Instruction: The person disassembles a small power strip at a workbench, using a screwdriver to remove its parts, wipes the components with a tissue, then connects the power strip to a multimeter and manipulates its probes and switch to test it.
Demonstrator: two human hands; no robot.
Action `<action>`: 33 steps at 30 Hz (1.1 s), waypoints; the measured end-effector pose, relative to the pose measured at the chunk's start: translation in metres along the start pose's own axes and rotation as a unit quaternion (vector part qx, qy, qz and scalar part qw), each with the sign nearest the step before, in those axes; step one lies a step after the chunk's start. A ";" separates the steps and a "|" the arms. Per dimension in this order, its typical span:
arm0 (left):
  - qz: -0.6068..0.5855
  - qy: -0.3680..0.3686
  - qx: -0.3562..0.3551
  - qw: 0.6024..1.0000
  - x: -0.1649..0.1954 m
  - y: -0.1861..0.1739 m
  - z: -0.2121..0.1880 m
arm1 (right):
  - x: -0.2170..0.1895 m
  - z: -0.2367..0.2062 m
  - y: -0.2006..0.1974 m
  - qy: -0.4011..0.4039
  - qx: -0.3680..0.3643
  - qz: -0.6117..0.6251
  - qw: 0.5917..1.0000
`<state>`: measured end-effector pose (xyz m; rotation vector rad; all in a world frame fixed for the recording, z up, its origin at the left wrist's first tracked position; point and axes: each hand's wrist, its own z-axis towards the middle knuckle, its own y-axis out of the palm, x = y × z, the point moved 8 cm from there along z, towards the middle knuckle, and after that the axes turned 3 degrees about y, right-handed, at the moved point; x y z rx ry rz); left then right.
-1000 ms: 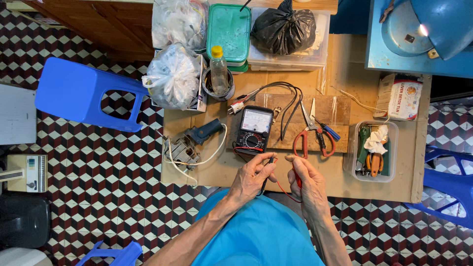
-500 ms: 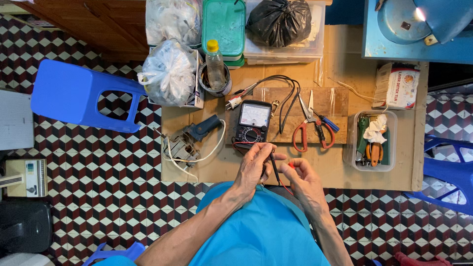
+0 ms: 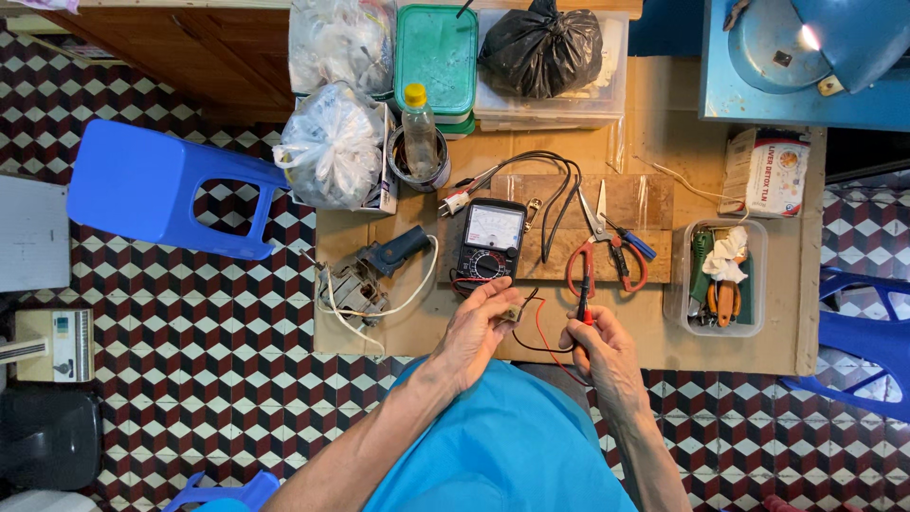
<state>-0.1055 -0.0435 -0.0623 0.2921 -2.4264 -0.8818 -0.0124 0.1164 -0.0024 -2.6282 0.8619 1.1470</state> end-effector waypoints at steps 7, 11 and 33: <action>0.024 -0.006 0.012 1.000 -0.003 -0.003 -0.002 | 0.006 -0.001 0.011 0.009 0.000 0.016 1.000; 0.008 0.000 -0.004 1.000 0.001 0.001 -0.004 | 0.011 -0.001 0.016 0.022 0.001 0.002 1.000; -0.096 0.012 -0.005 0.995 0.028 0.035 -0.015 | -0.018 -0.016 0.025 -0.045 -0.029 -0.104 0.993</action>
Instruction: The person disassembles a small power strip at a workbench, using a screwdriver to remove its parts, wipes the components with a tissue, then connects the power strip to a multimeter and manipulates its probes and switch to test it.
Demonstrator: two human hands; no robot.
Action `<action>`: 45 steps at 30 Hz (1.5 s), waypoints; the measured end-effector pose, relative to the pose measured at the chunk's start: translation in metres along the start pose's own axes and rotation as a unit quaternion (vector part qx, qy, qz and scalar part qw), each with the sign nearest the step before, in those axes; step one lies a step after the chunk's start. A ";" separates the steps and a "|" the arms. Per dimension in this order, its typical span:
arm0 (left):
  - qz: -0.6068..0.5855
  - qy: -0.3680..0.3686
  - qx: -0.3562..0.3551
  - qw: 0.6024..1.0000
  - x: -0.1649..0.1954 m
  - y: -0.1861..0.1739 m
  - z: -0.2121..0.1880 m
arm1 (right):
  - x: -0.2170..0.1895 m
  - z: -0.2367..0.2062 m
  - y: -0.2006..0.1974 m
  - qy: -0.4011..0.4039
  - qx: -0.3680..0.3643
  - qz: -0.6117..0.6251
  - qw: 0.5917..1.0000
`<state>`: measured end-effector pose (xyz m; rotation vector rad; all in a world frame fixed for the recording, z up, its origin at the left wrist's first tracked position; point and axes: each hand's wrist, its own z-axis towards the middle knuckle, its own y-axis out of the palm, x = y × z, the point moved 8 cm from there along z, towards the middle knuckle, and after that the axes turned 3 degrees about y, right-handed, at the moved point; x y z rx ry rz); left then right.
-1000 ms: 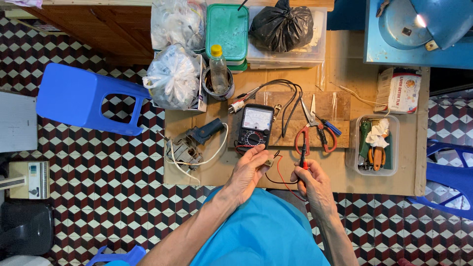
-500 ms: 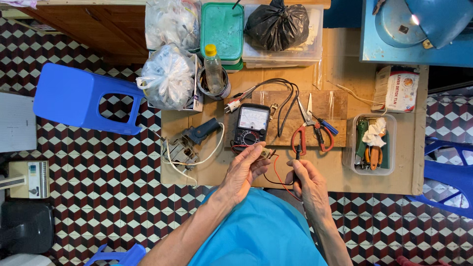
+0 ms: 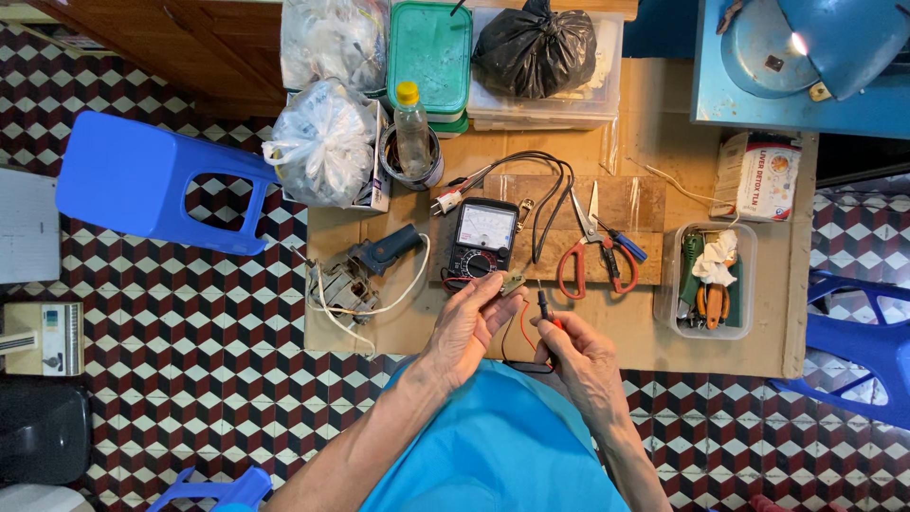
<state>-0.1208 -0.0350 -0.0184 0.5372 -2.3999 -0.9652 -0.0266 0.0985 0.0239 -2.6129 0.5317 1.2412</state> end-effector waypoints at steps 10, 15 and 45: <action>-0.036 -0.005 0.007 0.999 -0.004 -0.008 0.005 | 0.008 0.001 0.012 0.048 -0.028 0.004 0.998; 0.186 0.126 -0.026 0.974 0.011 0.001 0.002 | 0.009 0.001 0.004 0.063 0.009 0.017 0.998; 0.054 0.003 -0.087 0.995 0.005 0.014 0.001 | -0.019 -0.002 0.013 -0.039 0.016 -0.017 0.999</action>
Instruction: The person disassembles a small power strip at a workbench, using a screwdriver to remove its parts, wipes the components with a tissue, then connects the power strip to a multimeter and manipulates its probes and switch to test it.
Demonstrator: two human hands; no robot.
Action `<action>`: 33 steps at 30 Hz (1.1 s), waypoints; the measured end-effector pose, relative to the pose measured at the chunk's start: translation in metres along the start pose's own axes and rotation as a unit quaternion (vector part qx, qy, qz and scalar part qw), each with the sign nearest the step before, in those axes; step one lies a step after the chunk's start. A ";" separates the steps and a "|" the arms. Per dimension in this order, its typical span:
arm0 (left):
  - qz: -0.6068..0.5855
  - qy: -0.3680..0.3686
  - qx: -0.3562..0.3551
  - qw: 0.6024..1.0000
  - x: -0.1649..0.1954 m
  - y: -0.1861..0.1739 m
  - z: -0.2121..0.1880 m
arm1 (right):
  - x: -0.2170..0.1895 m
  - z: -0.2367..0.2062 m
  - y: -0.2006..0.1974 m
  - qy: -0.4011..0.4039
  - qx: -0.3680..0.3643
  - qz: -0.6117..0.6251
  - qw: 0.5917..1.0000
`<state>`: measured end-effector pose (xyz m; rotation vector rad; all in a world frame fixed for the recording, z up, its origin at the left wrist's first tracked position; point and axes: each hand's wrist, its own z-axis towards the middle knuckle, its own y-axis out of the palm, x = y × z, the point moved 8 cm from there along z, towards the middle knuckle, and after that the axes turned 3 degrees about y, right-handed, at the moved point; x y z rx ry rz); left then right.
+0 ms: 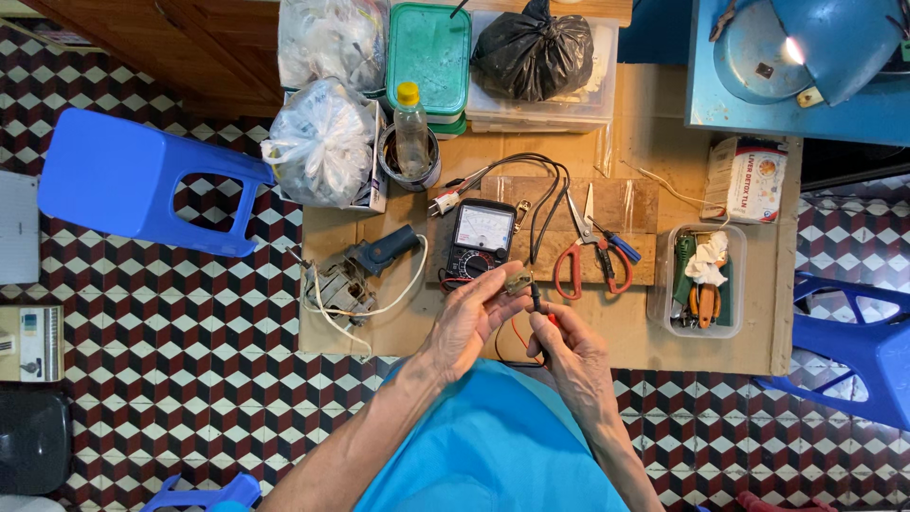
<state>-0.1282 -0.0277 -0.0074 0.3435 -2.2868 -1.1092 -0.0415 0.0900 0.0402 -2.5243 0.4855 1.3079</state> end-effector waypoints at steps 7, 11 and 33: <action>-0.097 -0.028 0.045 0.994 -0.001 -0.005 0.001 | 0.016 0.002 0.002 0.044 -0.023 -0.027 0.998; -0.139 -0.033 0.023 0.989 -0.003 0.000 0.003 | 0.023 0.004 0.007 0.058 -0.049 -0.001 0.997; -0.132 -0.054 -0.014 0.990 -0.008 0.002 0.002 | 0.013 0.001 0.009 0.049 -0.032 -0.029 0.998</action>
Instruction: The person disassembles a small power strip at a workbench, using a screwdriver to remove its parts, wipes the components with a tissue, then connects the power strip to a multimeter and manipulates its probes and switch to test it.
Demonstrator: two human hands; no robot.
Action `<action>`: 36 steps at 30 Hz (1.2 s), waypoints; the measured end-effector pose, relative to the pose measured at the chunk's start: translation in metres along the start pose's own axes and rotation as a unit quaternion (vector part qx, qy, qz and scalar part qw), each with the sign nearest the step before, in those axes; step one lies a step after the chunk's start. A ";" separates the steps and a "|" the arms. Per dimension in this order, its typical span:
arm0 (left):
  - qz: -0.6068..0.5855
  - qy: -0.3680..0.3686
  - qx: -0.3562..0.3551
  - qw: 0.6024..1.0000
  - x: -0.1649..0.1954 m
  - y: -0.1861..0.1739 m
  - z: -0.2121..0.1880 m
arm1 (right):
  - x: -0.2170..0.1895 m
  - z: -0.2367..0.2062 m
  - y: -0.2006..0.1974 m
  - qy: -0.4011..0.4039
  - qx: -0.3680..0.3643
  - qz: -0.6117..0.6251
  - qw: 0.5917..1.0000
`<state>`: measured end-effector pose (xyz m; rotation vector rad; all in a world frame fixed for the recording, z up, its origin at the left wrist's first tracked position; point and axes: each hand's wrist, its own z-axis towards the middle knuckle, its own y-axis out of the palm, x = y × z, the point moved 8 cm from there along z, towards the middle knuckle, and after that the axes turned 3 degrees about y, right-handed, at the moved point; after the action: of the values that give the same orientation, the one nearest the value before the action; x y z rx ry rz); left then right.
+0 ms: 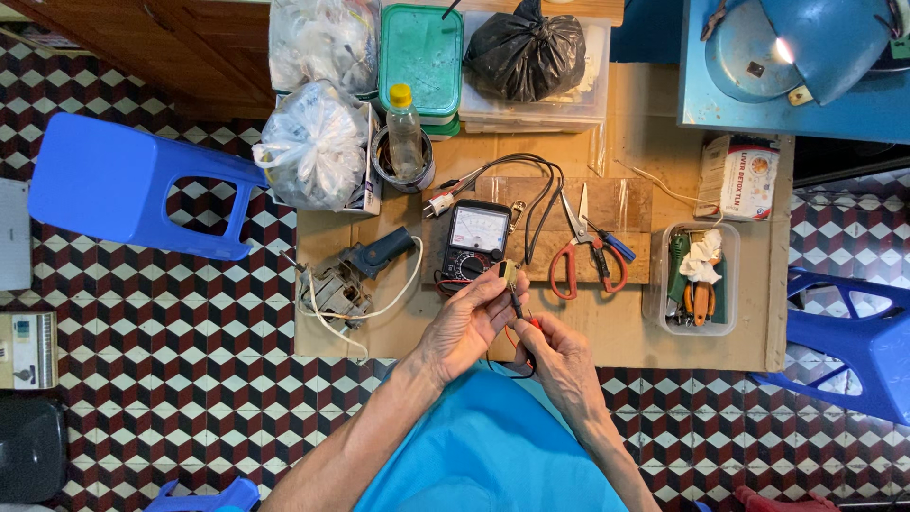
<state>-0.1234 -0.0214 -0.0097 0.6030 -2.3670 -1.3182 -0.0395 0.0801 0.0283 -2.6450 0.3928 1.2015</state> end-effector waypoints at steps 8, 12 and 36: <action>0.047 -0.023 -0.013 0.999 0.001 -0.018 0.003 | -0.004 -0.001 0.003 0.015 -0.004 0.007 1.000; 0.044 -0.029 0.006 0.999 0.000 -0.021 0.000 | -0.008 -0.002 0.008 0.023 -0.014 0.018 0.999; 0.051 -0.023 -0.017 0.998 0.003 -0.010 -0.008 | -0.013 -0.002 0.007 -0.003 -0.022 0.011 1.000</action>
<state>-0.1202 -0.0334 -0.0141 0.4409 -2.3738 -1.3385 -0.0484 0.0753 0.0389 -2.6802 0.4012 1.2378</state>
